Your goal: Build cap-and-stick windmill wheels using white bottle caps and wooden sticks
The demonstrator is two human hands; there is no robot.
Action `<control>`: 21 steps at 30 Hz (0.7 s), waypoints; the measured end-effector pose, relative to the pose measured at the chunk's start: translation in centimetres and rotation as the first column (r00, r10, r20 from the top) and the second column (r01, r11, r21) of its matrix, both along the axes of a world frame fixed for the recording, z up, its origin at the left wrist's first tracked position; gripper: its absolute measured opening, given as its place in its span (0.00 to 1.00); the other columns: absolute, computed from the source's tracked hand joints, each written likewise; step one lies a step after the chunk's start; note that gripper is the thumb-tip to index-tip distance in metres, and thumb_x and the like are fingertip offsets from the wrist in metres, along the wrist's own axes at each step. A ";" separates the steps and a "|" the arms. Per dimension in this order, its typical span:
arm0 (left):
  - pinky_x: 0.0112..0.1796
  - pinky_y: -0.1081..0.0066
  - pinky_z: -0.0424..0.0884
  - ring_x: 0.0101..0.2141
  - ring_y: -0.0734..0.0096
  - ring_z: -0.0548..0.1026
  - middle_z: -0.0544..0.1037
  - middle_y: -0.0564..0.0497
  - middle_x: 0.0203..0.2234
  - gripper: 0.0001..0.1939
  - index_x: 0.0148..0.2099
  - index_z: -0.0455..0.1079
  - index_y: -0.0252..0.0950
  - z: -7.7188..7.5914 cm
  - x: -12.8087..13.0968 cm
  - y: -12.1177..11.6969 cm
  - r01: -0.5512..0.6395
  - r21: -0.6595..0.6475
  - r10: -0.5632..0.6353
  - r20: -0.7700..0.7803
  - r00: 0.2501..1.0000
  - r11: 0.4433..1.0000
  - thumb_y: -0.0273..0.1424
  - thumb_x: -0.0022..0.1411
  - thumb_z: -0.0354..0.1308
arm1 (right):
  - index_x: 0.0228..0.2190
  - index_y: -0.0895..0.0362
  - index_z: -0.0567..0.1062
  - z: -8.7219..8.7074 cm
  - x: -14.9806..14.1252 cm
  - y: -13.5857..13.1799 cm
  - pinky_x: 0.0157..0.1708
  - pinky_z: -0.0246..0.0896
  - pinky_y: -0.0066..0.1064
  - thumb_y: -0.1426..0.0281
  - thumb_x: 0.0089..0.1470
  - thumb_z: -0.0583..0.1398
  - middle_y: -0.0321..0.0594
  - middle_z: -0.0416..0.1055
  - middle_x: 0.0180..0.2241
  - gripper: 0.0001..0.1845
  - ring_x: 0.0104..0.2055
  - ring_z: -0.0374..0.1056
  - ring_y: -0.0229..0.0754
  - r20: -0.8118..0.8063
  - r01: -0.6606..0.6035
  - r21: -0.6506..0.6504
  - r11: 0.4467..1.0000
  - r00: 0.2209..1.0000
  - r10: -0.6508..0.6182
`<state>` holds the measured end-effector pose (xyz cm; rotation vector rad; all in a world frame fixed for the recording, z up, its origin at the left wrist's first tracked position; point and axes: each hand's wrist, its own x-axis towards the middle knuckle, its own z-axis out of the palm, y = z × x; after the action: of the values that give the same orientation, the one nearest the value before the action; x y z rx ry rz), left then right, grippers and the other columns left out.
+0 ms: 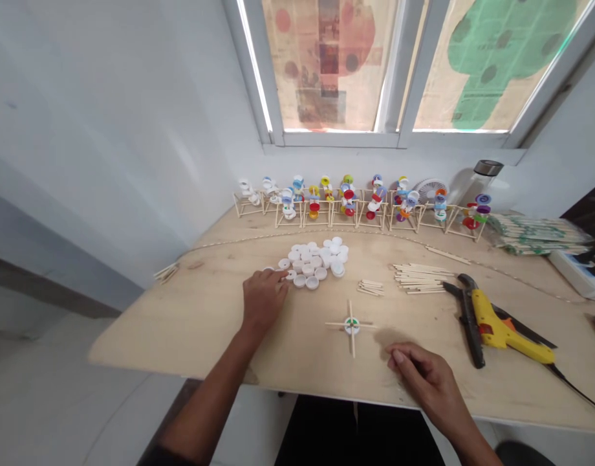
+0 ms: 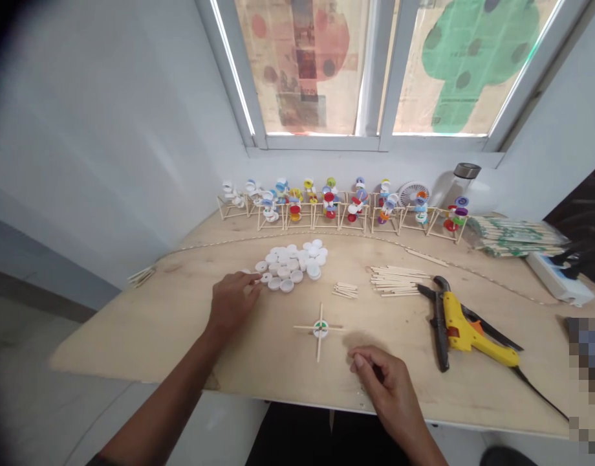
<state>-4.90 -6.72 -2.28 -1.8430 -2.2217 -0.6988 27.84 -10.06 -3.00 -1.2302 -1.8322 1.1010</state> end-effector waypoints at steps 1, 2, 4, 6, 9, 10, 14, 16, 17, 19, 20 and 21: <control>0.41 0.57 0.62 0.40 0.53 0.71 0.77 0.44 0.34 0.13 0.42 0.74 0.38 0.0 -0.2 0.4 0.007 -0.010 -0.007 -0.017 1.000 1.000 0.31 0.57 0.51 | 0.33 0.58 0.78 0.0 0.0 0.0 0.32 0.67 0.28 0.57 0.56 0.56 0.41 0.76 0.27 0.18 0.31 0.71 0.43 0.003 0.001 0.006 1.000 1.000 -0.001; 0.42 0.56 0.61 0.40 0.52 0.70 0.77 0.43 0.34 0.13 0.41 0.74 0.39 -0.1 -0.3 0.8 0.013 -0.015 -0.014 -0.028 1.000 1.000 0.32 0.56 0.51 | 0.33 0.57 0.78 0.0 -0.1 -0.1 0.32 0.67 0.28 0.57 0.56 0.55 0.41 0.76 0.27 0.18 0.31 0.71 0.43 0.005 0.002 0.009 1.000 1.000 -0.002; 0.43 0.55 0.59 0.42 0.51 0.69 0.76 0.43 0.34 0.14 0.42 0.75 0.40 -0.3 -0.4 1.3 0.027 -0.028 -0.029 -0.055 0.998 0.999 0.32 0.55 0.52 | 0.34 0.58 0.78 0.0 -0.2 -0.2 0.31 0.67 0.28 0.57 0.56 0.55 0.41 0.76 0.27 0.18 0.32 0.71 0.43 0.001 0.006 0.012 1.000 1.000 -0.006; 0.44 0.54 0.58 0.42 0.50 0.68 0.75 0.43 0.35 0.14 0.42 0.74 0.41 -0.4 -0.5 1.7 0.042 -0.039 -0.045 -0.076 0.996 0.998 0.32 0.54 0.53 | 0.34 0.58 0.78 0.0 -0.3 -0.4 0.32 0.67 0.28 0.57 0.56 0.55 0.42 0.76 0.27 0.18 0.32 0.71 0.44 -0.003 0.020 0.017 1.000 1.000 -0.020; 0.44 0.54 0.58 0.42 0.50 0.67 0.74 0.42 0.36 0.15 0.43 0.74 0.40 -0.6 -0.7 1.9 0.065 -0.053 -0.070 -0.097 0.993 0.997 0.32 0.54 0.53 | 0.31 0.58 0.77 0.1 -0.5 -0.5 0.32 0.66 0.28 0.58 0.57 0.55 0.41 0.75 0.27 0.18 0.32 0.71 0.43 -0.004 0.024 0.022 0.999 1.000 -0.024; 0.44 0.54 0.57 0.42 0.50 0.67 0.74 0.42 0.36 0.15 0.43 0.74 0.40 -0.6 -0.7 1.8 0.069 -0.055 -0.074 -0.103 0.992 0.996 0.32 0.54 0.53 | 0.30 0.57 0.77 0.2 -0.6 -0.6 0.32 0.66 0.28 0.58 0.57 0.54 0.41 0.75 0.27 0.18 0.32 0.70 0.43 -0.002 0.023 0.020 1.000 1.000 -0.023; 0.44 0.52 0.57 0.43 0.49 0.66 0.74 0.41 0.37 0.13 0.41 0.74 0.39 -0.6 -0.8 1.3 0.060 -0.064 -0.068 -0.119 0.991 0.996 0.32 0.54 0.52 | 0.30 0.57 0.76 0.1 -0.5 -0.5 0.34 0.66 0.28 0.58 0.57 0.54 0.42 0.75 0.29 0.18 0.34 0.71 0.44 0.009 0.016 0.012 1.000 1.000 -0.016; 0.45 0.52 0.57 0.44 0.49 0.66 0.74 0.42 0.38 0.12 0.40 0.74 0.40 -0.5 -1.0 0.9 0.060 -0.075 -0.067 -0.089 0.994 0.995 0.31 0.52 0.54 | 0.29 0.57 0.77 -0.1 -0.3 -0.3 0.33 0.67 0.28 0.57 0.57 0.54 0.42 0.75 0.28 0.18 0.33 0.71 0.44 0.021 0.002 0.016 1.000 1.000 -0.002; 0.46 0.52 0.57 0.45 0.49 0.66 0.74 0.43 0.39 0.13 0.40 0.74 0.41 -0.5 -1.2 0.8 0.061 -0.069 -0.065 -0.057 0.996 0.996 0.30 0.51 0.54 | 0.29 0.57 0.77 -0.2 -0.3 -0.2 0.32 0.67 0.27 0.57 0.57 0.54 0.42 0.75 0.28 0.18 0.32 0.71 0.44 0.028 -0.006 0.019 1.000 1.000 0.006; 0.49 0.52 0.56 0.48 0.49 0.65 0.74 0.44 0.42 0.15 0.41 0.74 0.42 -0.5 -1.7 0.7 0.053 -0.007 -0.052 0.076 0.996 0.999 0.29 0.49 0.55 | 0.29 0.57 0.77 -0.4 -0.1 0.0 0.31 0.68 0.27 0.57 0.56 0.55 0.42 0.76 0.27 0.18 0.32 0.71 0.43 0.035 -0.020 0.023 1.000 0.999 0.019; 0.51 0.52 0.55 0.49 0.50 0.65 0.74 0.44 0.44 0.16 0.42 0.73 0.42 -0.6 -2.0 0.8 0.035 0.045 -0.042 0.183 0.982 0.998 0.29 0.49 0.56 | 0.30 0.57 0.77 -0.5 -0.1 0.0 0.32 0.68 0.27 0.57 0.56 0.55 0.42 0.76 0.28 0.18 0.32 0.71 0.44 0.034 -0.019 0.025 1.000 0.999 0.018; 0.53 0.52 0.54 0.51 0.51 0.65 0.73 0.45 0.46 0.16 0.43 0.73 0.42 -0.7 -2.4 1.1 0.006 0.097 -0.035 0.295 0.955 0.995 0.30 0.50 0.55 | 0.30 0.57 0.78 -0.5 -0.1 0.1 0.32 0.68 0.27 0.58 0.56 0.55 0.42 0.76 0.28 0.17 0.32 0.72 0.44 0.032 -0.014 0.026 1.000 0.999 0.013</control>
<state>-7.28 -5.67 -3.01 -1.8191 -2.2977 -1.1331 27.76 -9.99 -3.54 -1.2282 -1.8758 1.0674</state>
